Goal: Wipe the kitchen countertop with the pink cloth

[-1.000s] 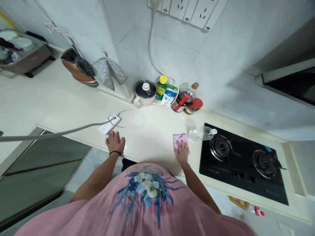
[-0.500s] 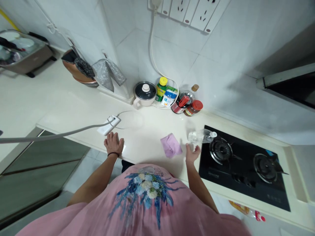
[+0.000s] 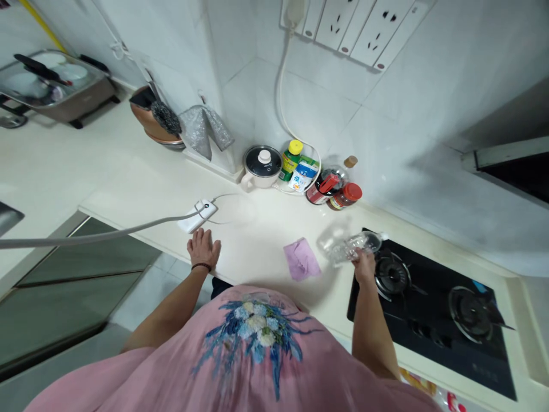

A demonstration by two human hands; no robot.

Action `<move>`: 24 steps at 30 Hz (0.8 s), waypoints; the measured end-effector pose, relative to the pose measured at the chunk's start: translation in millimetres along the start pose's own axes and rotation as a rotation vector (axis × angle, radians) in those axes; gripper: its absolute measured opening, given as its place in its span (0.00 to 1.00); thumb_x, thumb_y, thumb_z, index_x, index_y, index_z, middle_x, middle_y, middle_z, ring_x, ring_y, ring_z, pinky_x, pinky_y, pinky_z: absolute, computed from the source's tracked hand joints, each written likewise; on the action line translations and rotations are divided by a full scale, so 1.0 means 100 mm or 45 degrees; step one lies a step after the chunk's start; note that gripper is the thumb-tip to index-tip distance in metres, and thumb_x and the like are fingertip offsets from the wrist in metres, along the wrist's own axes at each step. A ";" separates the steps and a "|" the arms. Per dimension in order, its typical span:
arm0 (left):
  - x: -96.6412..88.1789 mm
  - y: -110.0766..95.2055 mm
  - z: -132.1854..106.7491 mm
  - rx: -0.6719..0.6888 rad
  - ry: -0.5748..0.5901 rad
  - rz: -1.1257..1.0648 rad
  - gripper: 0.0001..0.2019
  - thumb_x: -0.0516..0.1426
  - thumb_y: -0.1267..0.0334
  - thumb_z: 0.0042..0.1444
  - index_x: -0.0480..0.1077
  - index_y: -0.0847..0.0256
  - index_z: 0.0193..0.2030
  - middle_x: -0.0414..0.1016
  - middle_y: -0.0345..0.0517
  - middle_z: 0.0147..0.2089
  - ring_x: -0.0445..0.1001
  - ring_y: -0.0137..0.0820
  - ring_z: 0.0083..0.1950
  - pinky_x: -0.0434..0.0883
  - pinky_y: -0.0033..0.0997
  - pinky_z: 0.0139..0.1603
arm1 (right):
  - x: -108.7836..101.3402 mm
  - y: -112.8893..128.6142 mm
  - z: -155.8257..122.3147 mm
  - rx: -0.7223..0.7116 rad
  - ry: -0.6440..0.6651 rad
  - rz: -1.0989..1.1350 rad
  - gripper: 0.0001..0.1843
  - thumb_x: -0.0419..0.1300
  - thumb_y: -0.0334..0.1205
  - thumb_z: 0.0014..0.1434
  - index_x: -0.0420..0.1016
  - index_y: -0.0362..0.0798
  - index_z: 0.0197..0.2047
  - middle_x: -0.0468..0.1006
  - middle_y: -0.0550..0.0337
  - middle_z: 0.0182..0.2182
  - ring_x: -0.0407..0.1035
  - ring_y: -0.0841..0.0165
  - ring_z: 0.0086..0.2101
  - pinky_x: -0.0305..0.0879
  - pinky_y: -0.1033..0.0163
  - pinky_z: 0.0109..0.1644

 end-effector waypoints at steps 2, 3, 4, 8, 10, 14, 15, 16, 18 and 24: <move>0.01 0.01 0.00 -0.003 -0.005 0.001 0.34 0.48 0.48 0.69 0.62 0.63 0.76 0.53 0.60 0.83 0.46 0.49 0.84 0.41 0.59 0.82 | -0.02 -0.23 -0.16 0.265 0.205 0.017 0.23 0.70 0.53 0.52 0.77 0.51 0.48 0.85 0.52 0.40 0.82 0.54 0.42 0.83 0.50 0.44; 0.01 0.01 0.00 -0.005 -0.008 0.002 0.34 0.48 0.48 0.69 0.62 0.63 0.77 0.53 0.60 0.83 0.46 0.49 0.84 0.41 0.59 0.82 | 0.00 -0.35 -0.28 0.397 0.300 0.025 0.20 0.69 0.54 0.52 0.79 0.50 0.43 0.85 0.52 0.36 0.82 0.53 0.39 0.83 0.50 0.42; 0.02 0.02 0.01 -0.007 -0.008 0.002 0.35 0.49 0.48 0.68 0.62 0.63 0.77 0.53 0.60 0.83 0.45 0.49 0.84 0.41 0.59 0.82 | 0.03 -0.46 -0.41 0.504 0.382 0.034 0.19 0.68 0.56 0.53 0.79 0.50 0.40 0.85 0.51 0.33 0.82 0.52 0.38 0.82 0.50 0.41; 0.03 0.02 0.01 -0.008 -0.003 0.006 0.34 0.49 0.48 0.68 0.62 0.63 0.77 0.53 0.60 0.83 0.45 0.49 0.84 0.41 0.59 0.82 | 0.22 -0.70 -0.77 0.696 0.570 0.103 0.25 0.64 0.64 0.54 0.81 0.49 0.39 0.86 0.47 0.33 0.83 0.49 0.41 0.81 0.47 0.45; 0.02 0.02 0.00 -0.008 -0.008 0.008 0.34 0.49 0.48 0.69 0.62 0.63 0.77 0.53 0.60 0.83 0.45 0.48 0.84 0.41 0.58 0.82 | 0.30 -0.65 -0.78 0.565 0.551 0.066 0.26 0.67 0.62 0.52 0.81 0.49 0.43 0.86 0.48 0.35 0.82 0.48 0.42 0.80 0.46 0.46; 0.00 0.02 0.00 -0.018 -0.005 0.011 0.34 0.50 0.49 0.69 0.62 0.63 0.77 0.54 0.60 0.83 0.46 0.49 0.84 0.41 0.59 0.82 | 0.57 -0.26 -0.73 0.129 0.417 -0.009 0.30 0.72 0.55 0.49 0.78 0.49 0.52 0.86 0.51 0.43 0.81 0.51 0.45 0.79 0.46 0.49; 0.00 0.02 0.00 -0.023 0.002 0.010 0.34 0.50 0.49 0.68 0.62 0.63 0.77 0.53 0.61 0.83 0.46 0.49 0.84 0.41 0.60 0.82 | 0.69 -0.13 -0.74 0.029 0.380 0.022 0.32 0.73 0.55 0.49 0.77 0.49 0.53 0.86 0.51 0.45 0.81 0.52 0.46 0.79 0.46 0.51; 0.00 0.01 0.00 -0.027 0.008 0.009 0.34 0.50 0.49 0.68 0.62 0.63 0.77 0.53 0.61 0.83 0.46 0.49 0.84 0.41 0.60 0.82 | 0.84 -0.01 -0.76 -0.063 0.353 0.069 0.33 0.73 0.55 0.48 0.76 0.49 0.55 0.85 0.50 0.47 0.80 0.53 0.47 0.78 0.46 0.53; -0.01 0.01 -0.01 -0.030 0.011 0.008 0.34 0.50 0.49 0.69 0.62 0.63 0.77 0.53 0.62 0.83 0.46 0.49 0.84 0.42 0.60 0.82 | 1.22 0.23 -0.83 -0.230 0.335 0.157 0.39 0.75 0.53 0.46 0.72 0.49 0.59 0.84 0.49 0.51 0.80 0.54 0.49 0.76 0.45 0.57; -0.04 -0.03 -0.02 0.005 0.011 0.016 0.34 0.49 0.49 0.70 0.62 0.63 0.77 0.52 0.62 0.83 0.46 0.49 0.84 0.43 0.60 0.82 | 2.58 0.52 -1.07 -0.504 0.420 0.123 0.48 0.77 0.48 0.42 0.64 0.49 0.63 0.77 0.46 0.59 0.73 0.55 0.58 0.71 0.47 0.66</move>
Point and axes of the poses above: each hand's wrist, its own z-axis towards the middle knuckle, its own x-axis out of the palm, y = z × x, the point moved 10 cm from there along z, towards the middle knuckle
